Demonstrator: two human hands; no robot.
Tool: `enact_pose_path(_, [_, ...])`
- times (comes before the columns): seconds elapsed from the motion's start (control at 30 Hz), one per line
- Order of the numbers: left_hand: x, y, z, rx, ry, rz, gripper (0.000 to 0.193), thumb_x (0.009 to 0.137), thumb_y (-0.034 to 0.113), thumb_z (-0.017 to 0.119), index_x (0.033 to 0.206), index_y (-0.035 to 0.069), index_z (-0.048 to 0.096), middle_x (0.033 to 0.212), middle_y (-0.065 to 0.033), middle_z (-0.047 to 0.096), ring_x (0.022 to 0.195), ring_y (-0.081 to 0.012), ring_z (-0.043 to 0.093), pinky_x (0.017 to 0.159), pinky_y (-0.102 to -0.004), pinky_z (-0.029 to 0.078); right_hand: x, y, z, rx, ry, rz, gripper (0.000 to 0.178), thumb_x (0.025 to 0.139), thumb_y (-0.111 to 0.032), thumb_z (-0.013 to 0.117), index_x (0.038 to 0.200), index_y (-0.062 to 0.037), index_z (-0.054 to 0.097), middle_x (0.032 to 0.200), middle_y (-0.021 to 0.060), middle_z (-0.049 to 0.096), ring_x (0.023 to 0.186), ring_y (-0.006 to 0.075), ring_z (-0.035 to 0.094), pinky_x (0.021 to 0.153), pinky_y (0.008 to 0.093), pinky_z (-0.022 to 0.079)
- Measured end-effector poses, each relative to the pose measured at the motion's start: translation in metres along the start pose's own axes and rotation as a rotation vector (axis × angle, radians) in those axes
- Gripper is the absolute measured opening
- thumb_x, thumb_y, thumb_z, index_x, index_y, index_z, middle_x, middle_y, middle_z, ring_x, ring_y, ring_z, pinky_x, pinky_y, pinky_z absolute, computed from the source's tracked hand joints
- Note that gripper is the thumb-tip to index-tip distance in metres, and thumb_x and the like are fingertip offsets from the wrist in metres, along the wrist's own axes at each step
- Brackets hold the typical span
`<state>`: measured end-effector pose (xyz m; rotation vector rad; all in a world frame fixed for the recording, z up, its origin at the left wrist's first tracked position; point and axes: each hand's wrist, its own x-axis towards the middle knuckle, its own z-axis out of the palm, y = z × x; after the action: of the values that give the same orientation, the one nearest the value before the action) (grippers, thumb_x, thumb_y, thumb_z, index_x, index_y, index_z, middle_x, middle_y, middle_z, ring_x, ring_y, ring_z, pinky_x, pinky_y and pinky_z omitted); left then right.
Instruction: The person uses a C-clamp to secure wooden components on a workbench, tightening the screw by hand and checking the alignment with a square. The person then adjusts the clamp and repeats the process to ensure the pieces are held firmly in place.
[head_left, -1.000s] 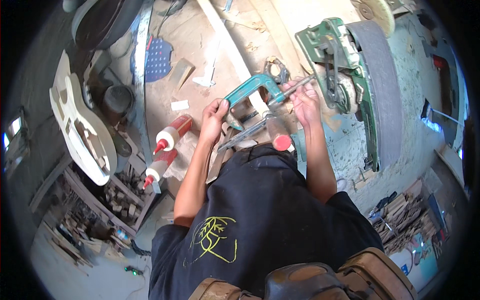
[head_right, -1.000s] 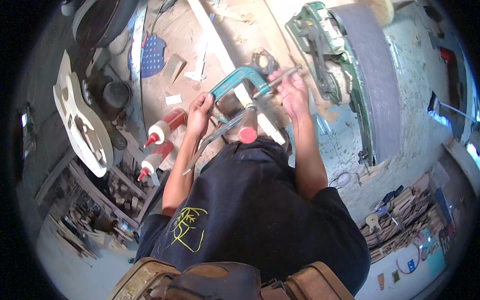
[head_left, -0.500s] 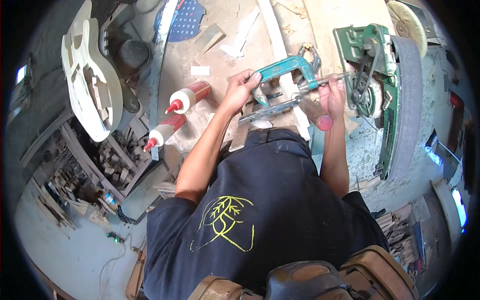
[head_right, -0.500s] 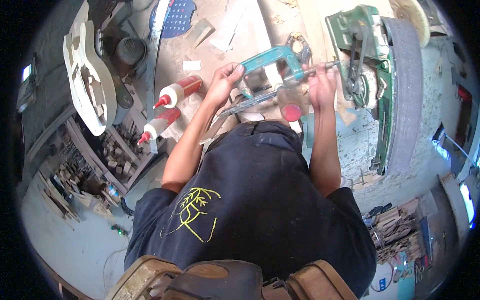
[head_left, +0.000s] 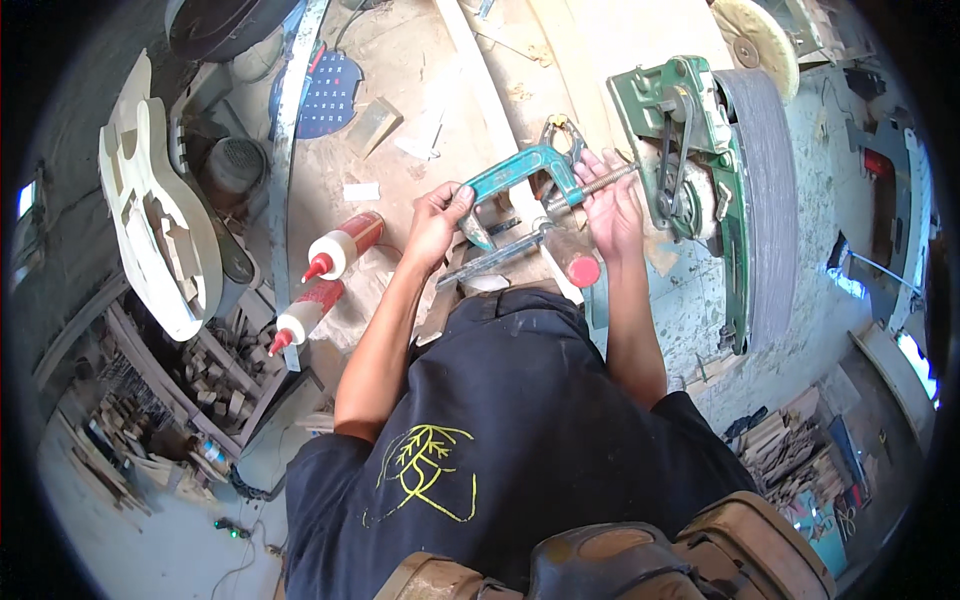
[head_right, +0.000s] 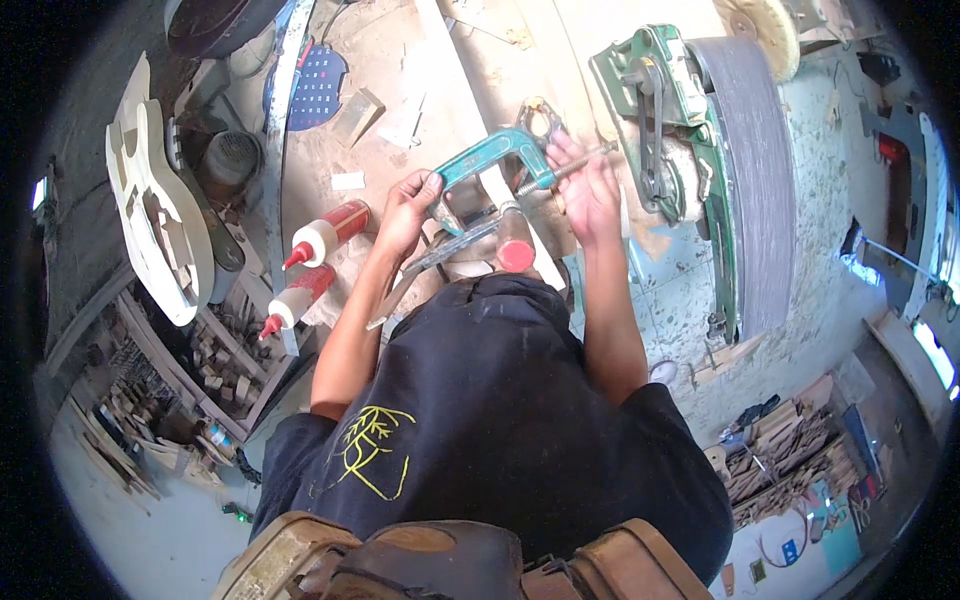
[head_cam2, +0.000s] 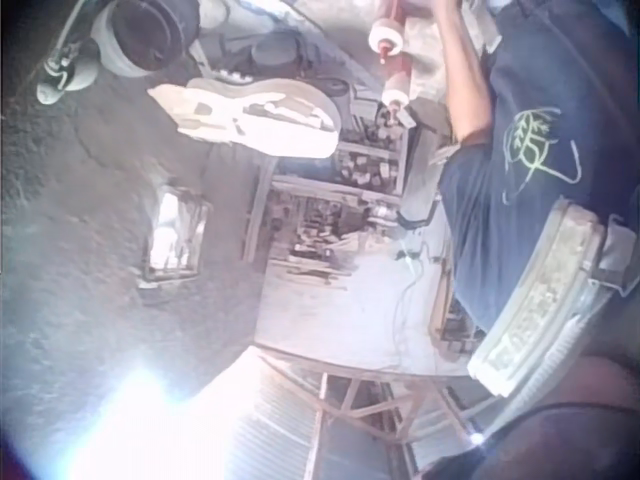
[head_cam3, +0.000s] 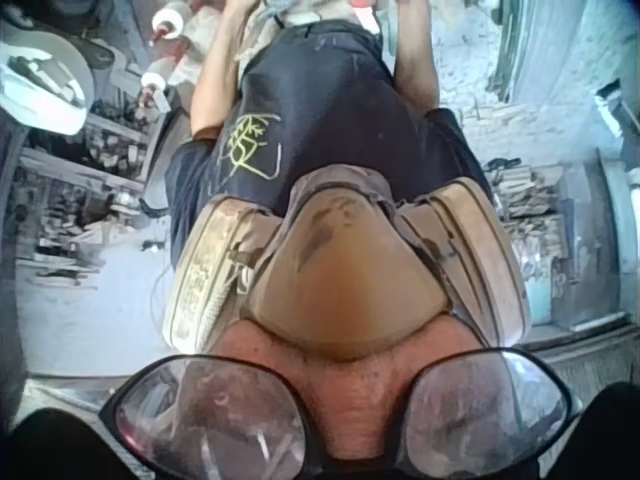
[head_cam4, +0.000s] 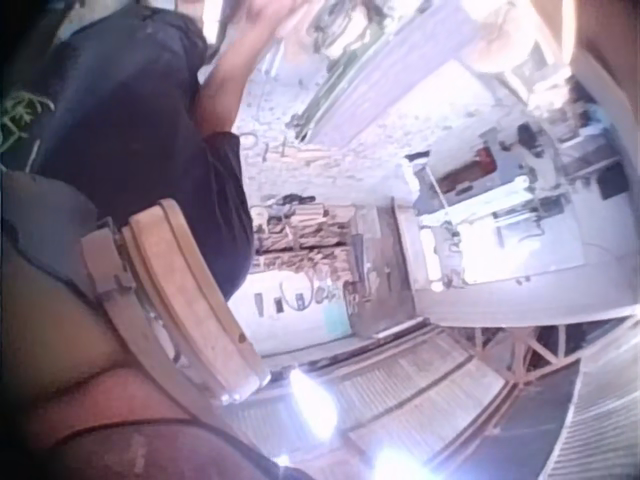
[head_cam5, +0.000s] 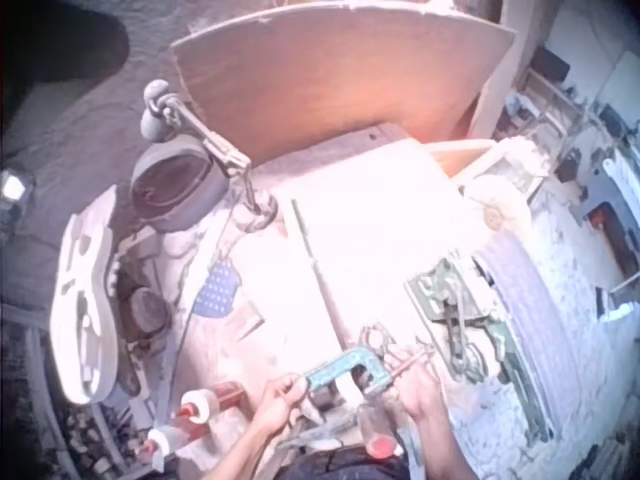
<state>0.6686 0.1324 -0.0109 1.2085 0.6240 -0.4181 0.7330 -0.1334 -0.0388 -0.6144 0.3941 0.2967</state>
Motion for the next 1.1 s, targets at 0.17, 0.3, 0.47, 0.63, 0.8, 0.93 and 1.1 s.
enact_pose_path(0.17, [0.002, -0.003, 0.001, 0.002, 0.000, 0.000, 0.023, 0.097, 0.024, 0.058, 0.086, 0.005, 0.063, 0.075, -0.0003, 0.061, 0.066, -0.0073, 0.052, 0.064, -0.0241, 0.044, 0.005, -0.006, -0.015, -0.247, -0.006, 0.026, 0.034, 0.095, -0.012, 0.059, 0.123, 0.0021, 0.044, 0.117, 0.0234, 0.059, 0.105, 0.0289, 0.061, 0.097, 0.0430, 0.048])
enact_pose_path(0.3, [0.001, -0.006, -0.002, -0.035, -0.012, -0.015, 0.022, 0.098, 0.024, 0.057, 0.088, 0.006, 0.062, 0.078, -0.0007, 0.061, 0.068, -0.0075, 0.052, 0.065, -0.0242, 0.043, 0.007, 0.000, -0.024, -0.304, 0.007, -0.009, 0.036, 0.094, -0.016, 0.063, 0.120, 0.0023, 0.047, 0.115, 0.0212, 0.060, 0.102, 0.0265, 0.063, 0.091, 0.0411, 0.051])
enact_pose_path(0.47, [0.000, -0.002, -0.002, -0.056, 0.000, -0.015, 0.020, 0.099, 0.022, 0.056, 0.089, 0.004, 0.062, 0.078, -0.0018, 0.062, 0.067, -0.0080, 0.053, 0.064, -0.0251, 0.045, 0.001, -0.019, 0.009, -0.183, -0.036, 0.052, 0.034, 0.095, -0.016, 0.059, 0.121, 0.0042, 0.048, 0.116, 0.0219, 0.061, 0.112, 0.0317, 0.060, 0.098, 0.0433, 0.049])
enact_pose_path(0.63, [0.004, -0.002, 0.001, -0.080, 0.015, -0.047, 0.020, 0.098, 0.023, 0.057, 0.089, 0.005, 0.062, 0.077, -0.0008, 0.061, 0.069, -0.0076, 0.054, 0.066, -0.0244, 0.044, 0.006, -0.002, -0.023, -0.304, 0.021, -0.009, 0.034, 0.094, -0.013, 0.059, 0.123, 0.0036, 0.049, 0.116, 0.0209, 0.061, 0.106, 0.0316, 0.063, 0.097, 0.0428, 0.049])
enact_pose_path(0.8, [0.002, 0.003, 0.002, -0.069, 0.008, -0.028, 0.021, 0.098, 0.023, 0.057, 0.089, 0.005, 0.062, 0.079, -0.0014, 0.063, 0.070, -0.0074, 0.054, 0.066, -0.0231, 0.044, -0.003, -0.019, 0.030, -0.049, 0.080, 0.058, 0.027, 0.094, -0.011, 0.059, 0.117, 0.0017, 0.052, 0.106, 0.0146, 0.063, 0.099, 0.0264, 0.063, 0.099, 0.0386, 0.048])
enact_pose_path(0.93, [0.002, 0.003, 0.001, -0.043, -0.017, -0.016, 0.021, 0.098, 0.023, 0.057, 0.089, 0.005, 0.062, 0.079, -0.0017, 0.063, 0.067, -0.0075, 0.053, 0.065, -0.0229, 0.043, 0.005, -0.004, -0.013, -0.230, -0.012, 0.049, 0.034, 0.095, -0.016, 0.060, 0.121, 0.0020, 0.049, 0.114, 0.0159, 0.060, 0.106, 0.0275, 0.061, 0.101, 0.0398, 0.046])
enact_pose_path(1.1, [-0.001, 0.001, 0.004, -0.069, 0.022, -0.012, 0.023, 0.099, 0.023, 0.056, 0.088, 0.004, 0.063, 0.077, -0.0025, 0.064, 0.062, -0.0073, 0.052, 0.060, -0.0247, 0.044, 0.003, -0.004, 0.002, -0.136, 0.065, 0.077, 0.037, 0.094, -0.013, 0.060, 0.125, 0.0021, 0.047, 0.113, 0.0166, 0.062, 0.105, 0.0285, 0.062, 0.098, 0.0398, 0.047])
